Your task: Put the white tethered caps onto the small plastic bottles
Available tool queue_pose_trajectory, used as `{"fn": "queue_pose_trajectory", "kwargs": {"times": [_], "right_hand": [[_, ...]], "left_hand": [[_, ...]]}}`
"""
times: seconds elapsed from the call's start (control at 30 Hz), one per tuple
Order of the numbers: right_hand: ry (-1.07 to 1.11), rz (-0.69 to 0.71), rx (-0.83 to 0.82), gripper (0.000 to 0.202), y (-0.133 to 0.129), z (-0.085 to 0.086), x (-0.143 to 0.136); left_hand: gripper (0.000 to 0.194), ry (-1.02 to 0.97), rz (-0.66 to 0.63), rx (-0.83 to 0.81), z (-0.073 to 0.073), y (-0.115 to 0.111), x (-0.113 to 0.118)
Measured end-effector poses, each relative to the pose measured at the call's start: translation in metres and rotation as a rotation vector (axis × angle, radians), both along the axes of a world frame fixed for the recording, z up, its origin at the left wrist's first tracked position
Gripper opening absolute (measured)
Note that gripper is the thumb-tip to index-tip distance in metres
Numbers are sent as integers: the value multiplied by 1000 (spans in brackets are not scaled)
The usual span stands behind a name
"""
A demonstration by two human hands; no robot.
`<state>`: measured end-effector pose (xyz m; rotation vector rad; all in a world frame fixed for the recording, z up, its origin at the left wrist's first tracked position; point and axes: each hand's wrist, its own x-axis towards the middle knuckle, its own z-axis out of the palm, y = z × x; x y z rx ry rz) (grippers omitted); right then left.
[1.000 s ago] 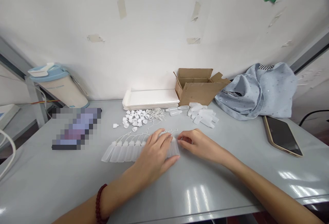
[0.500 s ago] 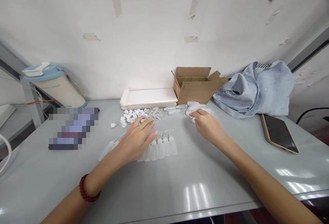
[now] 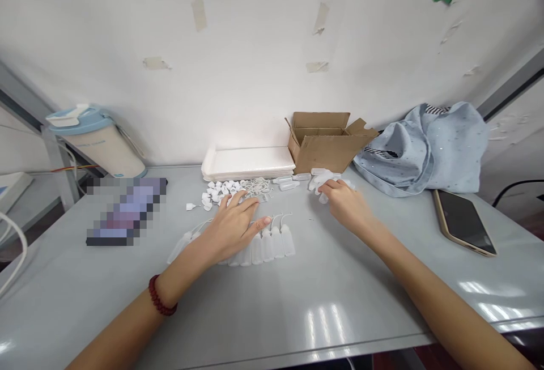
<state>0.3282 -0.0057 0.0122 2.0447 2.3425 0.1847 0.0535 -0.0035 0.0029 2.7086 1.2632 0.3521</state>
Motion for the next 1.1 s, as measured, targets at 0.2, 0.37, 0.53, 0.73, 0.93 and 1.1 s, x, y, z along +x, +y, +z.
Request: {"fn": "queue_pose_trajectory", "kwargs": {"times": [0.2, 0.37, 0.53, 0.73, 0.93, 1.1], "right_hand": [[-23, 70, 2, 48, 0, -1, -1], [-25, 190, 25, 46, 2, -3, -1], [125, 263, 217, 37, 2, -8, -2], [949, 355, 489, 13, -17, 2, -21], [1472, 201, -20, 17, -28, 11, -34], [1634, 207, -197, 16, -28, 11, -35]], "left_hand": [[43, -234, -31, -129, 5, -5, -2], [48, -578, 13, -413, 13, -9, -2], [55, -746, 67, -659, 19, -5, -4], [53, -963, 14, -746, 21, -9, -4], [49, -1093, 20, -821, 24, -18, -4], [49, -1082, 47, -844, 26, -20, -5]]}}
